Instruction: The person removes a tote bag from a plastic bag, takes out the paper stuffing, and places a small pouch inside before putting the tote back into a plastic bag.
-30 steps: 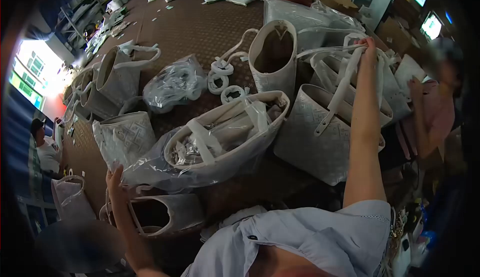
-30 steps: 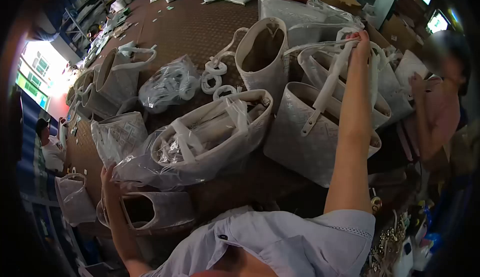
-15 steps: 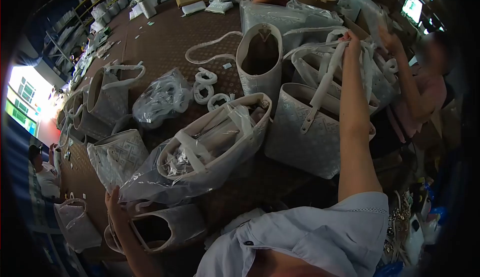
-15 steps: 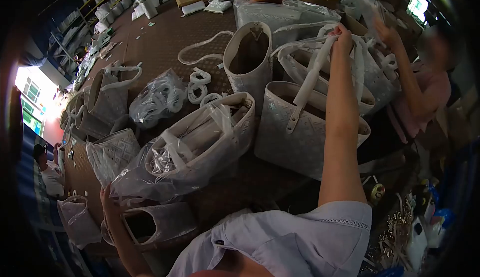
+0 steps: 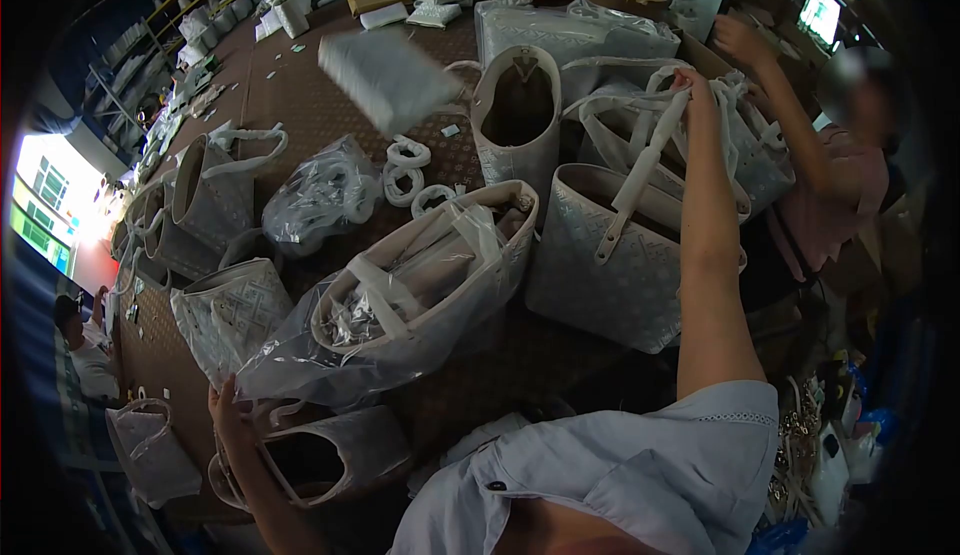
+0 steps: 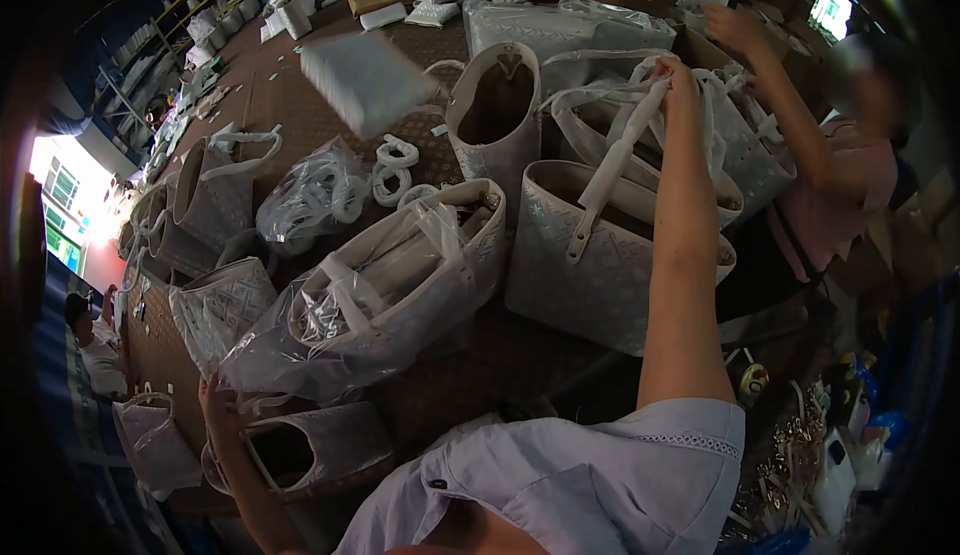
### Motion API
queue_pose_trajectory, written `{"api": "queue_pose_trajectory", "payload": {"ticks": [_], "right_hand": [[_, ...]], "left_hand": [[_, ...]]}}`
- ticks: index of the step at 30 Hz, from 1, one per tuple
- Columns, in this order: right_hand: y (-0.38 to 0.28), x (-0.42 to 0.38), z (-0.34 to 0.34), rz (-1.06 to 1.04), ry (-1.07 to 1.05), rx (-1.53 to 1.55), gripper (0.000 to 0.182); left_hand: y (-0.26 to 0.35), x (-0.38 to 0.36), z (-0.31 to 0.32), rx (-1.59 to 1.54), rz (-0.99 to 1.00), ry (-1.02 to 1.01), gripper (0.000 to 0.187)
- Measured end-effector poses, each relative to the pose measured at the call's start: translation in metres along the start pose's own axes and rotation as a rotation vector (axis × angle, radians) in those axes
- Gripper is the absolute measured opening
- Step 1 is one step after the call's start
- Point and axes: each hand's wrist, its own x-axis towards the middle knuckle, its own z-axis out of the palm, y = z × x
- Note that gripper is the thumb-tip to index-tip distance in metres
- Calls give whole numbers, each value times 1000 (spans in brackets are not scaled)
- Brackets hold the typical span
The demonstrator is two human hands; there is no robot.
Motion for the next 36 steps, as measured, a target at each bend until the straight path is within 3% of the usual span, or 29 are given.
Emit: {"api": "queue_pose_trajectory", "payload": {"ticks": [3,5,9,15,17,22,25,27,28,30,31,32,33,36], "right_hand": [[-11,-9,11,121,-71,-9,11],[-20,-24,27,180,143,-59,9],[-20,-24,18,181,147,-58,10],[-7,-13,-4,163,227,210,11],[0,1,-24,137,147,211,8],[-3,-21,-24,197,218,196,7],[-12,-43,-16,230,179,177,9],[-16,-52,-9,248,136,189,11],[-17,-55,-8,194,66,159,12],[-17,-85,9,47,-56,209,15],[-16,-85,10,65,-61,213,15],[-14,-81,10,81,-218,238,16],[-13,-81,15,98,-380,264,16],[-21,-101,30,167,-537,258,15]], "left_hand": [[0,0,-2,-37,21,-66,28],[0,0,-4,-16,9,-51,29],[-8,10,-12,29,-3,2,33],[-10,12,-14,40,-8,5,35],[-11,14,-16,39,-3,-13,34],[-19,21,-33,29,-18,-105,31],[0,3,-18,26,-62,-78,27],[20,-19,8,-262,-253,10,27],[19,-12,-11,-259,-255,23,27],[35,1,-49,-697,-82,-167,31],[54,-4,-58,-542,141,26,34],[98,-23,-45,-378,354,223,36],[129,-24,-55,-369,354,249,36],[221,4,-99,-171,518,-40,40]]}}
